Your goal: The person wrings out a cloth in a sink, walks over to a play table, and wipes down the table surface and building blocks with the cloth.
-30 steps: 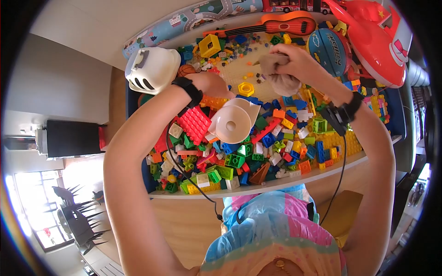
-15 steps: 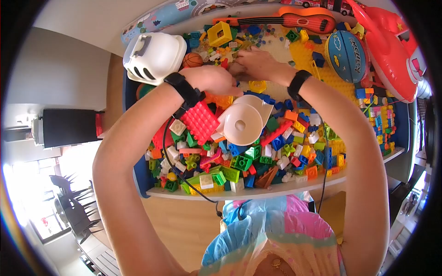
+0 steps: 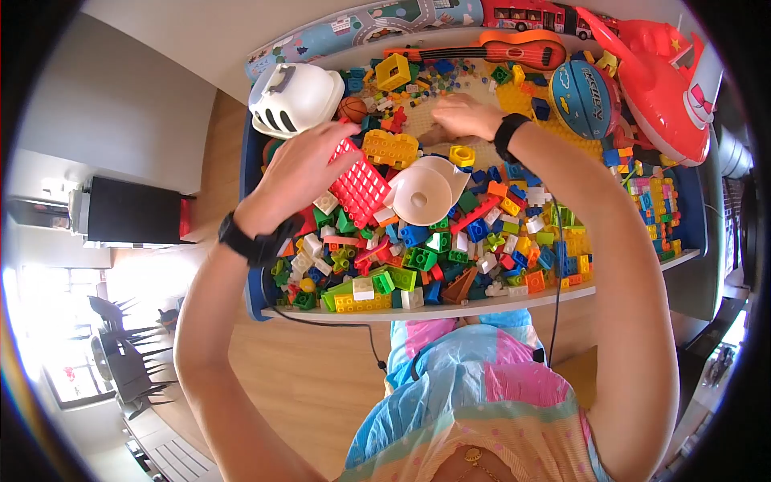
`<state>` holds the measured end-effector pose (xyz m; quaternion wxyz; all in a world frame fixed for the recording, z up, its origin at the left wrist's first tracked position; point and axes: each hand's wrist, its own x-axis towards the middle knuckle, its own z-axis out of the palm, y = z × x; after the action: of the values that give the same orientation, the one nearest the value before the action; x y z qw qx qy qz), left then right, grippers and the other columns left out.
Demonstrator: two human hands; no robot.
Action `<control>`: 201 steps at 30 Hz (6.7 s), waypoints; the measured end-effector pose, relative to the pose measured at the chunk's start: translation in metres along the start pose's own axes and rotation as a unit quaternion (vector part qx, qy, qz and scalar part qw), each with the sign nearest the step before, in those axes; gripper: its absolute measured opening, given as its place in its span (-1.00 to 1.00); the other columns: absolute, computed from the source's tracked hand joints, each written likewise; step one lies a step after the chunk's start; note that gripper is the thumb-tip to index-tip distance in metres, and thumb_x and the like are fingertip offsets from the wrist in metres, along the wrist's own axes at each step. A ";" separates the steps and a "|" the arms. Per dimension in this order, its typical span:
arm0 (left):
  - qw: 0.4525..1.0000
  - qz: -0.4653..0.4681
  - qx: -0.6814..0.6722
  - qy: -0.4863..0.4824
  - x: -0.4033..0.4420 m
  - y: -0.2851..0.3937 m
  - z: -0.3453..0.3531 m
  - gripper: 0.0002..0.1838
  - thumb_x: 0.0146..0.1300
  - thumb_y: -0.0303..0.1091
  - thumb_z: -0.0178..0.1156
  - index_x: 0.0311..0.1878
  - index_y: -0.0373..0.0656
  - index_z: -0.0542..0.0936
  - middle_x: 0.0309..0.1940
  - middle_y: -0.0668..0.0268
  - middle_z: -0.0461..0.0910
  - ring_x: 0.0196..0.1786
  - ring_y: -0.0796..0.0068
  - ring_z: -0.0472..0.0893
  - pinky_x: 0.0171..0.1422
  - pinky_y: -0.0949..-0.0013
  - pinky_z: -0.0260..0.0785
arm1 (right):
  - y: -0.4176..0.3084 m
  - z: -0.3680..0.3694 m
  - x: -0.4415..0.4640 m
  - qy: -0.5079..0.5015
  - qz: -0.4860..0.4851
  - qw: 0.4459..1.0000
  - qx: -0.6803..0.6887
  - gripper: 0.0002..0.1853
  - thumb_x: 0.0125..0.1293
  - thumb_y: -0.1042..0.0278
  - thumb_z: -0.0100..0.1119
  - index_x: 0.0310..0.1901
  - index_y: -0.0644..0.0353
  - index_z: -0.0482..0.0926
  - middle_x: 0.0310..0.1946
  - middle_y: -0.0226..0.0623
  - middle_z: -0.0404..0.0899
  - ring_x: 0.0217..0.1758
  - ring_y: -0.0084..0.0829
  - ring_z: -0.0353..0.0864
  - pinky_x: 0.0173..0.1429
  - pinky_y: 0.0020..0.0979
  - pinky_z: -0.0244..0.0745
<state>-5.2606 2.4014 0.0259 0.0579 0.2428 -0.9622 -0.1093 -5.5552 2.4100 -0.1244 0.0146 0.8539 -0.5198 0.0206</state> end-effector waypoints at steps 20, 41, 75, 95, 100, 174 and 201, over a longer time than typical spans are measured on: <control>0.986 -0.134 -0.053 0.081 -0.205 0.010 0.109 -0.87 0.11 -0.43 0.24 -0.30 -0.20 0.50 -0.39 0.20 0.46 -0.30 0.15 0.49 -0.22 0.20 0.36 | 0.010 -0.011 -0.040 0.272 0.295 0.650 0.646 -0.64 0.36 0.09 -0.06 0.03 0.16 0.47 -0.11 -0.29 0.55 0.03 -0.36 0.54 0.12 -0.27 0.43; 0.989 -0.109 -0.036 0.094 -0.203 0.002 0.119 -0.92 0.13 -0.47 0.18 -0.30 -0.20 0.50 -0.40 0.24 0.50 -0.29 0.19 0.52 -0.21 0.21 0.39 | -0.020 0.015 0.026 -0.033 0.342 0.933 0.110 -0.59 0.10 0.36 0.15 -0.01 0.40 0.44 0.04 0.16 0.37 0.10 0.11 0.40 0.10 -0.07 0.41; 0.985 -0.125 0.000 0.120 -0.208 0.004 0.123 -0.94 0.12 -0.47 0.17 -0.35 -0.23 0.52 -0.42 0.22 0.52 -0.31 0.16 0.52 -0.22 0.19 0.39 | 0.029 -0.052 -0.074 0.250 0.306 0.565 0.724 -0.58 0.25 0.24 0.16 0.05 0.31 0.39 -0.01 -0.19 0.52 -0.09 -0.41 0.59 -0.04 -0.37 0.52; 0.987 -0.120 0.003 0.109 -0.206 0.004 0.125 -0.96 0.12 -0.50 0.16 -0.37 -0.25 0.52 -0.43 0.22 0.50 -0.30 0.17 0.51 -0.22 0.22 0.40 | -0.029 0.011 -0.013 0.099 0.290 0.873 0.379 -0.52 0.06 0.14 0.25 -0.07 0.33 0.48 -0.14 0.00 0.56 -0.08 -0.10 0.57 -0.01 -0.21 0.46; 0.986 -0.113 0.012 0.121 -0.206 0.004 0.126 -0.97 0.12 -0.51 0.15 -0.37 -0.25 0.51 -0.43 0.21 0.49 -0.30 0.16 0.51 -0.22 0.20 0.39 | -0.027 -0.026 -0.025 0.150 0.296 0.668 0.666 -0.41 0.05 0.09 0.30 0.05 0.29 0.44 -0.08 -0.21 0.52 -0.07 -0.32 0.56 -0.06 -0.34 0.50; 0.980 -0.132 0.025 0.147 -0.212 0.005 0.129 -0.93 0.16 -0.46 0.12 -0.41 -0.22 0.49 -0.49 0.19 0.50 -0.36 0.13 0.52 -0.27 0.17 0.38 | -0.029 0.003 -0.066 -0.040 0.220 0.966 0.127 -0.63 0.09 0.35 0.14 -0.08 0.33 0.41 -0.11 0.19 0.43 0.02 0.13 0.43 0.05 -0.05 0.39; 0.978 -0.120 0.014 0.170 -0.214 0.004 0.127 -0.93 0.13 -0.46 0.14 -0.43 -0.21 0.47 -0.53 0.19 0.47 -0.39 0.12 0.50 -0.30 0.16 0.37 | 0.003 0.016 -0.039 -0.082 0.237 0.964 0.090 -0.60 0.10 0.30 0.16 -0.04 0.31 0.42 -0.10 0.18 0.45 0.07 0.11 0.43 0.11 -0.04 0.37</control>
<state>-5.0956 2.5303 -0.1085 0.2035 0.3721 -0.9037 -0.0592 -5.5754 2.4427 -0.1422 -0.1105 0.7029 -0.7027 0.0002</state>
